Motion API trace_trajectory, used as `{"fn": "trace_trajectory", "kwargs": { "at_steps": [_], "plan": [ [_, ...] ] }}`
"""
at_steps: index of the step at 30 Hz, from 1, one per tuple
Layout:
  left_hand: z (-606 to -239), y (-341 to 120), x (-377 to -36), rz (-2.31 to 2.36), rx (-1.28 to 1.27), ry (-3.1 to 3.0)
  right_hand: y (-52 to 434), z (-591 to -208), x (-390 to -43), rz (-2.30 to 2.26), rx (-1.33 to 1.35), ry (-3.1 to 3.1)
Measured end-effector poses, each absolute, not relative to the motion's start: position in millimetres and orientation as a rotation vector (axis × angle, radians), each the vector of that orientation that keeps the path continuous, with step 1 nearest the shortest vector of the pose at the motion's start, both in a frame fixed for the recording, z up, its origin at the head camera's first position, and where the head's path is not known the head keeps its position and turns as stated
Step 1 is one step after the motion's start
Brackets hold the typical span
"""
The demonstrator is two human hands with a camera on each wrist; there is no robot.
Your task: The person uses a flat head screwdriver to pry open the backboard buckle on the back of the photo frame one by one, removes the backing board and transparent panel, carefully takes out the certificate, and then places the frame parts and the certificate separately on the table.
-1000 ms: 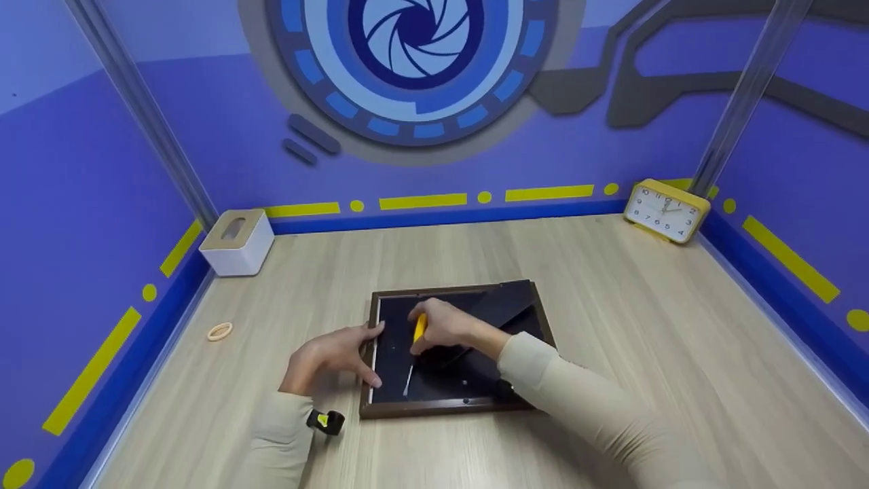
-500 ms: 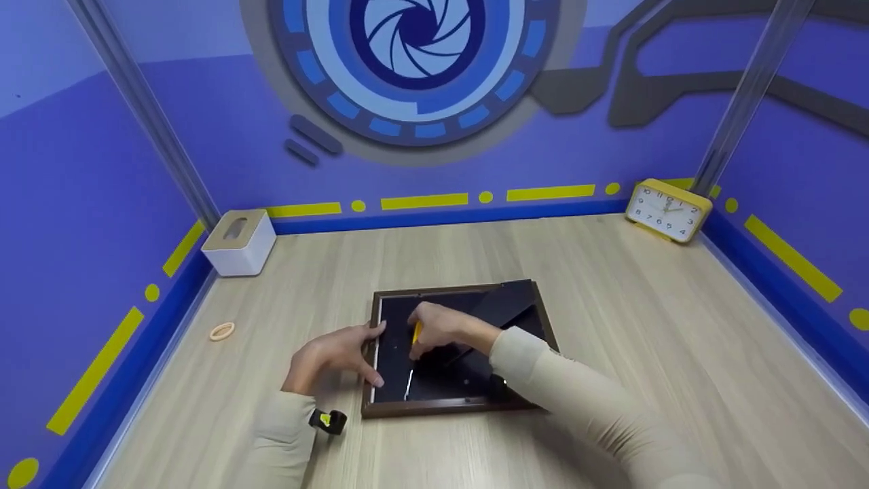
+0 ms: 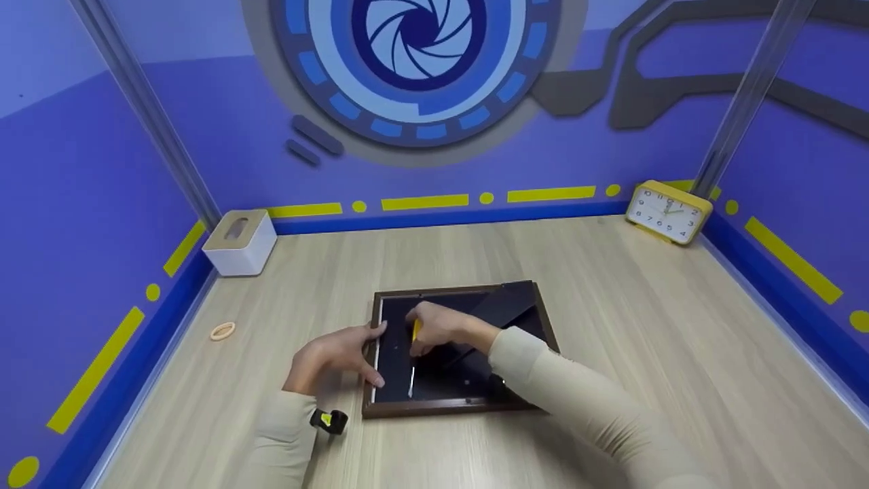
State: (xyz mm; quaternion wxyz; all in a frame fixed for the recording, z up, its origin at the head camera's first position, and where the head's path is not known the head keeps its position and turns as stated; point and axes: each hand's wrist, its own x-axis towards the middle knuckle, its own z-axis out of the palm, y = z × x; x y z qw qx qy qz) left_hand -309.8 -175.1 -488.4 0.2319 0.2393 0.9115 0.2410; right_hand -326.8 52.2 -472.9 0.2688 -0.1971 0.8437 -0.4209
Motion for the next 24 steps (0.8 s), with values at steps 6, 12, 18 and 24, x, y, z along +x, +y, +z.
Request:
{"fn": "trace_trajectory", "kwargs": {
  "at_steps": [6,12,18,24],
  "plan": [
    [-488.2,-174.3,-311.4,0.655,0.680,2.523,49.8,-473.1,-327.2,-1.099,-0.579,2.286],
    [-492.6,-175.1,-308.9,0.650,0.675,2.515,44.8,-473.6,-324.6,-0.975,-0.614,2.339],
    [-493.7,-174.2,-309.1,0.625,0.686,2.535,35.2,-467.9,-322.8,-0.799,-0.672,2.406],
    [-489.8,-174.3,-311.8,0.621,0.660,2.551,28.6,-456.5,-317.3,-0.594,-0.733,2.541]
  ]
}}
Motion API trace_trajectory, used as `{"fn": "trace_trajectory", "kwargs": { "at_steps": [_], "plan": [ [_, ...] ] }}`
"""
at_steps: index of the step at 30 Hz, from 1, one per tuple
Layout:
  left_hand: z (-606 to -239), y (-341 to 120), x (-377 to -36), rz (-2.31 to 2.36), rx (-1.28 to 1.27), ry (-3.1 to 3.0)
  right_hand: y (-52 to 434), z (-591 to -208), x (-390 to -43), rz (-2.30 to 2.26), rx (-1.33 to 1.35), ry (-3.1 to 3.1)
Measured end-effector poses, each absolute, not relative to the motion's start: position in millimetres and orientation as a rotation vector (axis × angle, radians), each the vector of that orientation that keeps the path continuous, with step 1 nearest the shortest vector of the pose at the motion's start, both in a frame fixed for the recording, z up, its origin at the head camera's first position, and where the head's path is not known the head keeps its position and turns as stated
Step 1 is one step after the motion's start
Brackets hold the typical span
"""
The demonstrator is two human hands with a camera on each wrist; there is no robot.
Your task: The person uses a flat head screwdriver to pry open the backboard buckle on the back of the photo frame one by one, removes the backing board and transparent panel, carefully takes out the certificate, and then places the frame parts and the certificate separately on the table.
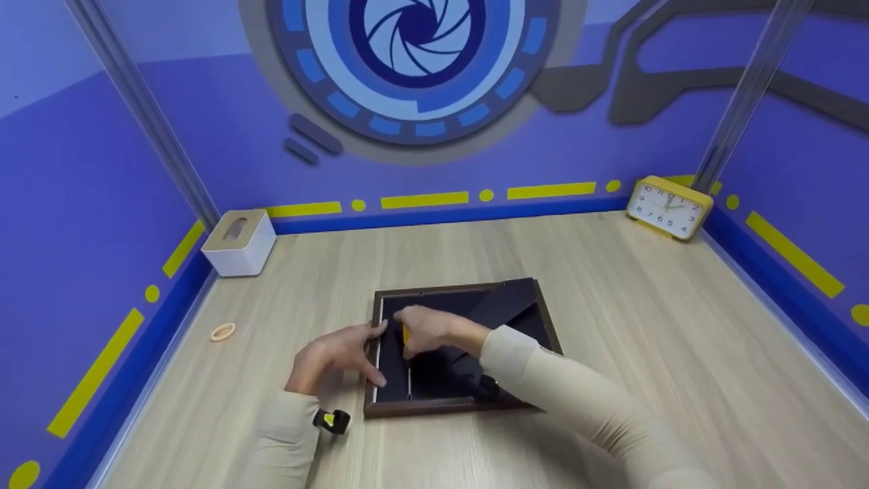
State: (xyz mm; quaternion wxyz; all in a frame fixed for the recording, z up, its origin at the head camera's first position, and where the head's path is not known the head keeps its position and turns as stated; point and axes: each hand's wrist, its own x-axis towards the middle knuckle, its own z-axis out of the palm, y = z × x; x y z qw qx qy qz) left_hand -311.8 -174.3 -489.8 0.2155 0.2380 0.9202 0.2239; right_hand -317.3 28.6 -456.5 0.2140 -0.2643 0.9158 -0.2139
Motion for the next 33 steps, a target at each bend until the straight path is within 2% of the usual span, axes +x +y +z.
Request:
{"fn": "trace_trajectory", "kwargs": {
  "at_steps": [20,28,33],
  "plan": [
    [-489.7,-171.4,-309.0,0.674,0.650,2.578,30.5,-441.4,-260.0,-0.640,-0.838,2.770],
    [-491.1,-171.7,-306.1,0.623,0.562,2.595,34.3,-450.8,-230.4,-0.674,-1.100,2.935],
    [-490.4,-171.1,-306.3,0.623,0.570,2.602,40.1,-454.5,-224.6,-0.667,-1.286,2.967]
  ]
}}
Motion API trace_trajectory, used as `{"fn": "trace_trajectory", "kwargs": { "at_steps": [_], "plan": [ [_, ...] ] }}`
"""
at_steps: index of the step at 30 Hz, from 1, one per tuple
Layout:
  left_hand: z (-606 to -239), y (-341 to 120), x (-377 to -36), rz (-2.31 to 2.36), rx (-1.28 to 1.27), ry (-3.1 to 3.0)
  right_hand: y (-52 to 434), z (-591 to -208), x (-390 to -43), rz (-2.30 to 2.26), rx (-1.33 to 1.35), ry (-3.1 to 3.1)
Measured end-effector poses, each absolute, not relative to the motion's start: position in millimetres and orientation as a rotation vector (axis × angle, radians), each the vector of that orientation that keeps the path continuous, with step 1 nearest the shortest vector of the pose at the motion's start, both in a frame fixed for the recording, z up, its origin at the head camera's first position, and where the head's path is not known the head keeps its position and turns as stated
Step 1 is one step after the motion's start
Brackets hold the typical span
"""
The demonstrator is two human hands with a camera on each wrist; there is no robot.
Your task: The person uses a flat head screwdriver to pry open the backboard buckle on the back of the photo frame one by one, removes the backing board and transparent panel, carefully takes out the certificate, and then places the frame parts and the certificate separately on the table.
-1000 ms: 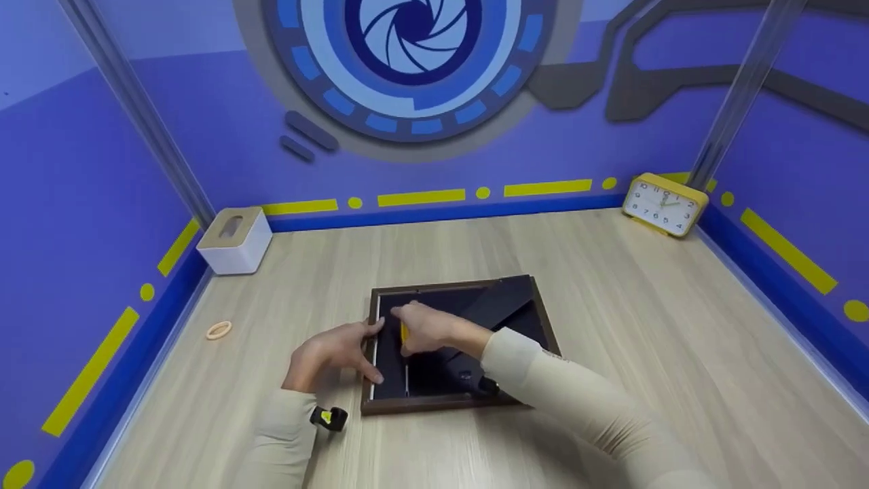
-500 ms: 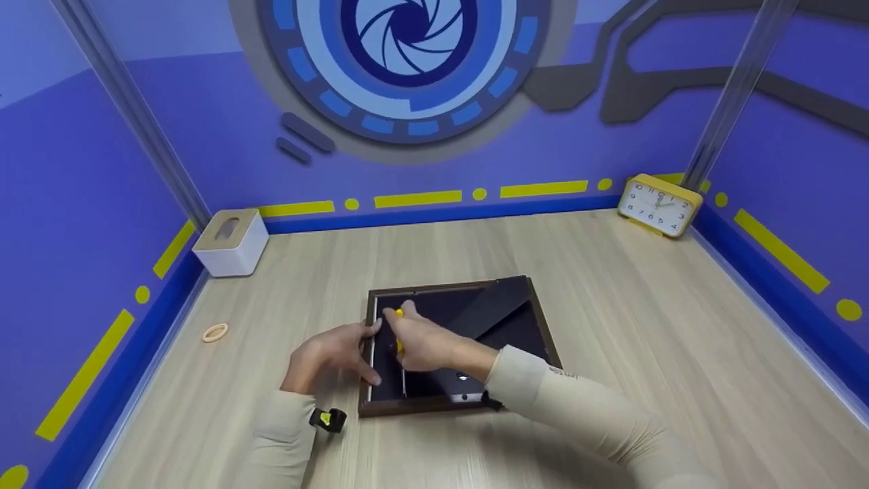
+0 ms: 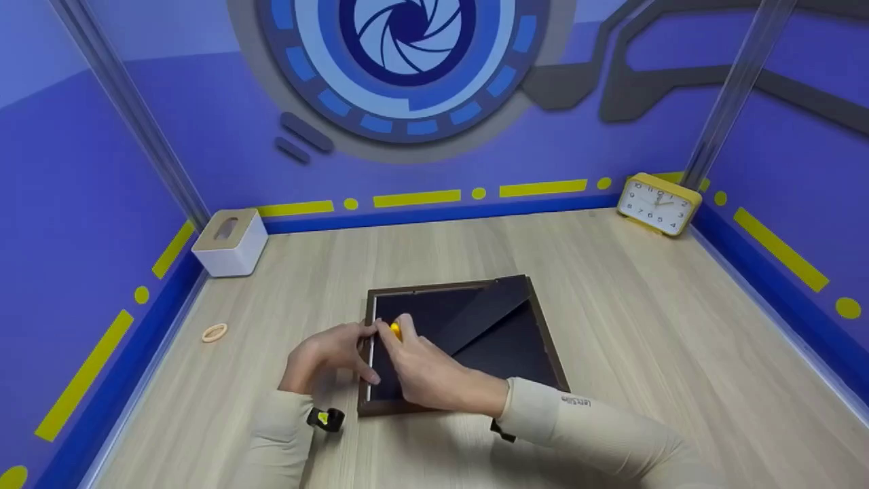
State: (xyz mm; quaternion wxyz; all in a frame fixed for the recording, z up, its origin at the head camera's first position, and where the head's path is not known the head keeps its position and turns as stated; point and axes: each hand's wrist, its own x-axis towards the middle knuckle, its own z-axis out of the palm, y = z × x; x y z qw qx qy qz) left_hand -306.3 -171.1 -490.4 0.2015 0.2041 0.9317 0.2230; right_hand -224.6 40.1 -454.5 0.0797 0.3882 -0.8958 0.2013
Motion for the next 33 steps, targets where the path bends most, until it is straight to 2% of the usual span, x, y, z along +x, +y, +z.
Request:
{"fn": "trace_trajectory", "kwargs": {
  "at_steps": [14,18,26,33],
  "plan": [
    [-489.2,-174.1,-309.5,0.688,0.674,2.539,44.7,-435.7,-225.2,0.690,1.380,-2.743],
    [-489.7,-173.7,-309.7,0.667,0.660,2.539,46.6,-437.3,-228.1,0.732,1.330,-2.765],
    [-490.2,-172.3,-308.9,0.631,0.595,2.567,56.5,-445.2,-249.3,1.101,1.302,-2.685],
    [-490.9,-172.5,-311.9,0.635,0.630,2.556,57.1,-451.3,-269.3,1.244,1.067,-2.750]
  ]
}}
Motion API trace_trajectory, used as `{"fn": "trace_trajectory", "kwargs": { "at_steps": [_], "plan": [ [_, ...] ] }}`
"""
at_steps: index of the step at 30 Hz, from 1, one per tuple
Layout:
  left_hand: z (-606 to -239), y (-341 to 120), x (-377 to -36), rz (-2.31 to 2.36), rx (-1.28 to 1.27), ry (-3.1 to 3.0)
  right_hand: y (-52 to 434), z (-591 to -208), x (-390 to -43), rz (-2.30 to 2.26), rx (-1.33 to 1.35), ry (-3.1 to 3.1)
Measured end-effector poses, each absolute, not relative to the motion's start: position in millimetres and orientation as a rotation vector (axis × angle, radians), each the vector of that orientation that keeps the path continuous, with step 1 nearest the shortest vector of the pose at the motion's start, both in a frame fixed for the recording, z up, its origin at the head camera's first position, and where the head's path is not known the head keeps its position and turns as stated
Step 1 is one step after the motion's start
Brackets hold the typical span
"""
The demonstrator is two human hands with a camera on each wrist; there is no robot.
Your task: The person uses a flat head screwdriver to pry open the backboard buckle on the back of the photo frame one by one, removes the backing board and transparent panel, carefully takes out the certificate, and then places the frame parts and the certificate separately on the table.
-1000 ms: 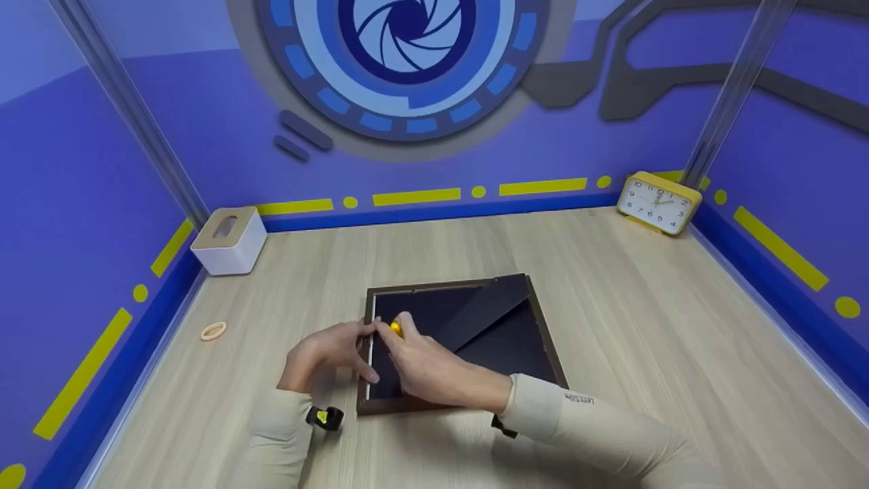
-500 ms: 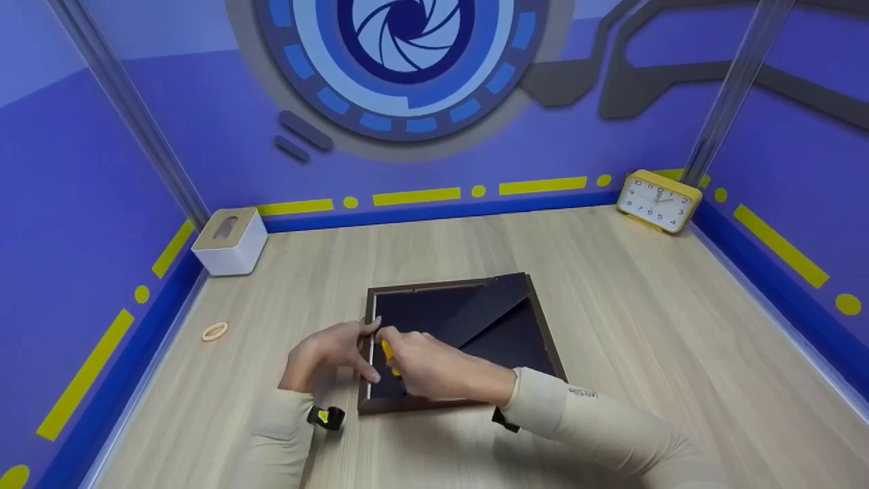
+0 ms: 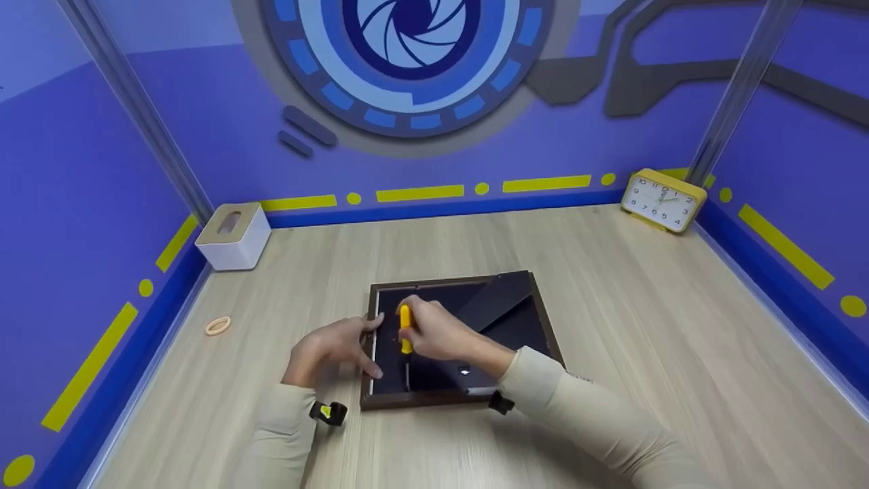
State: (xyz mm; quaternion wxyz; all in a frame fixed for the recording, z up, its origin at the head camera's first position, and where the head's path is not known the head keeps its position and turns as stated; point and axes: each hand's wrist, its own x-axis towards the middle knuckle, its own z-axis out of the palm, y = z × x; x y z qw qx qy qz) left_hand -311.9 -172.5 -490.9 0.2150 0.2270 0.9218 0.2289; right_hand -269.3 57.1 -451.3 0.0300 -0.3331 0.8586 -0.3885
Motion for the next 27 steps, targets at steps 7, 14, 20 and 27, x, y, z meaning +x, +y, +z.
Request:
{"fn": "trace_trajectory", "kwargs": {
  "at_steps": [7,14,20,27],
  "plan": [
    [-489.4,-172.6,-311.9,0.606,0.607,2.554,55.5,-448.2,-263.5,-1.117,-1.092,2.664],
    [-491.1,-173.8,-309.7,0.623,0.590,2.565,56.1,-444.2,-244.4,-0.953,-1.246,2.680],
    [-493.8,-174.3,-308.0,0.659,0.608,2.555,55.1,-448.1,-234.2,-0.943,-1.313,2.681],
    [-489.3,-172.7,-310.9,0.641,0.611,2.550,57.9,-448.8,-249.1,-1.109,-1.205,2.633]
  ]
}}
